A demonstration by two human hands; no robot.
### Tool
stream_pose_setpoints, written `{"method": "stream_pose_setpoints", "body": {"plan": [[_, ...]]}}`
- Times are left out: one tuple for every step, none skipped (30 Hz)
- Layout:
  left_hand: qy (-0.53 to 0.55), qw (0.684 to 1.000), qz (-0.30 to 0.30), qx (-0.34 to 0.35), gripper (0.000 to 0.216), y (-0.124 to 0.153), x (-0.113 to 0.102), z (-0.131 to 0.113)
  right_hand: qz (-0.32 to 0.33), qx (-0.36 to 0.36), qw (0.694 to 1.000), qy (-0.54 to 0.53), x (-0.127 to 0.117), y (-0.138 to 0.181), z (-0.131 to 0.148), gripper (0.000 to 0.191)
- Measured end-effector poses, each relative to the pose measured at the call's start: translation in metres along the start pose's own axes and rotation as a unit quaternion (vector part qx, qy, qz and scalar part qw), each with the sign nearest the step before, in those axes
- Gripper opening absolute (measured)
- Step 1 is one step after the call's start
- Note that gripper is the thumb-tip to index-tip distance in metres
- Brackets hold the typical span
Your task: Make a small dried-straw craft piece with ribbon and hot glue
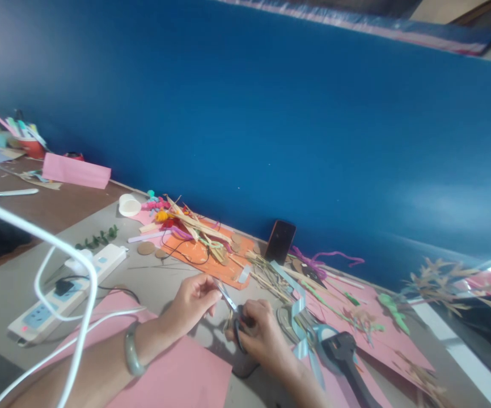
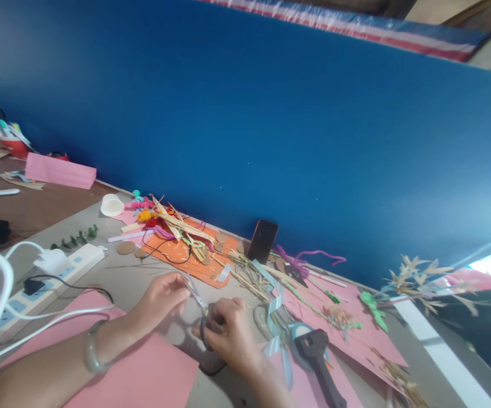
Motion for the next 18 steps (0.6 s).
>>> {"method": "stream_pose_setpoints", "body": {"plan": [[0.001, 1.0, 0.001, -0.001, 0.007, 0.0, 0.0, 0.0, -0.001, -0.001, 1.0, -0.002, 0.0, 0.0, 0.0, 0.031], [0.002, 1.0, 0.001, -0.002, 0.007, 0.0, 0.0, 0.0, -0.001, -0.002, 1.0, -0.004, 0.001, 0.0, -0.001, 0.032], [0.002, 1.0, 0.001, -0.005, 0.007, 0.0, 0.001, 0.0, -0.001, -0.002, 1.0, -0.006, 0.001, 0.0, -0.001, 0.032], [0.003, 1.0, 0.0, -0.008, 0.008, 0.0, 0.001, -0.001, 0.001, -0.001, 1.0, -0.008, 0.001, 0.001, -0.001, 0.033], [0.002, 1.0, 0.0, -0.012, 0.009, 0.001, 0.001, -0.001, 0.003, 0.001, 1.0, -0.01, 0.001, 0.001, -0.002, 0.033], [0.002, 1.0, 0.0, -0.015, 0.009, 0.001, 0.002, -0.002, 0.007, 0.004, 1.0, -0.01, 0.002, 0.001, -0.002, 0.034], [0.0, 1.0, 0.0, -0.017, 0.009, 0.001, 0.002, -0.002, 0.011, 0.008, 1.0, -0.011, 0.003, 0.002, -0.002, 0.034], [0.0, 1.0, 0.001, -0.018, 0.009, 0.001, 0.002, -0.003, 0.016, 0.012, 1.0, -0.011, 0.003, 0.002, -0.003, 0.034], [0.0, 1.0, 0.0, -0.019, 0.009, 0.001, 0.002, -0.003, 0.021, 0.014, 1.0, -0.012, 0.004, 0.002, -0.004, 0.035], [0.001, 1.0, 0.0, -0.019, 0.009, 0.001, 0.002, -0.004, 0.026, 0.015, 0.999, -0.014, 0.005, 0.002, -0.004, 0.035], [0.002, 1.0, -0.001, -0.018, 0.008, 0.001, 0.002, -0.004, 0.029, 0.014, 0.999, -0.016, 0.006, 0.002, -0.005, 0.036], [0.004, 1.0, 0.0, -0.017, 0.008, 0.001, 0.002, -0.004, 0.033, 0.014, 0.999, -0.018, 0.007, 0.002, -0.006, 0.035], [0.005, 1.0, 0.001, -0.015, 0.008, 0.001, 0.002, -0.004, 0.035, 0.014, 0.999, -0.02, 0.008, 0.002, -0.007, 0.035], [0.005, 1.0, 0.002, -0.015, 0.009, 0.001, 0.002, -0.003, 0.036, 0.014, 0.999, -0.021, 0.009, 0.003, -0.008, 0.036], [0.005, 1.0, 0.003, -0.014, 0.009, 0.001, 0.002, -0.003, 0.037, 0.015, 0.999, -0.022, 0.01, 0.003, -0.01, 0.036], [0.004, 1.0, 0.004, -0.013, 0.009, 0.001, 0.002, -0.003, 0.037, 0.016, 0.999, -0.023, 0.01, 0.003, -0.011, 0.037], [0.004, 1.0, 0.004, -0.013, 0.009, 0.001, 0.002, -0.002, 0.036, 0.017, 0.999, -0.023, 0.01, 0.003, -0.012, 0.038], [0.004, 1.0, 0.005, -0.013, 0.009, 0.001, 0.002, -0.002, 0.034, 0.016, 0.999, -0.022, 0.01, 0.003, -0.013, 0.04]]}}
Point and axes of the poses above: each hand's wrist, its own y-axis away from the middle knuckle, its own x-axis out of the palm, z = x × y, the point moved 6 cm from there along -y, towards the middle knuckle, and after that the axes turned 13 degrees about y, right-handed, at the moved point
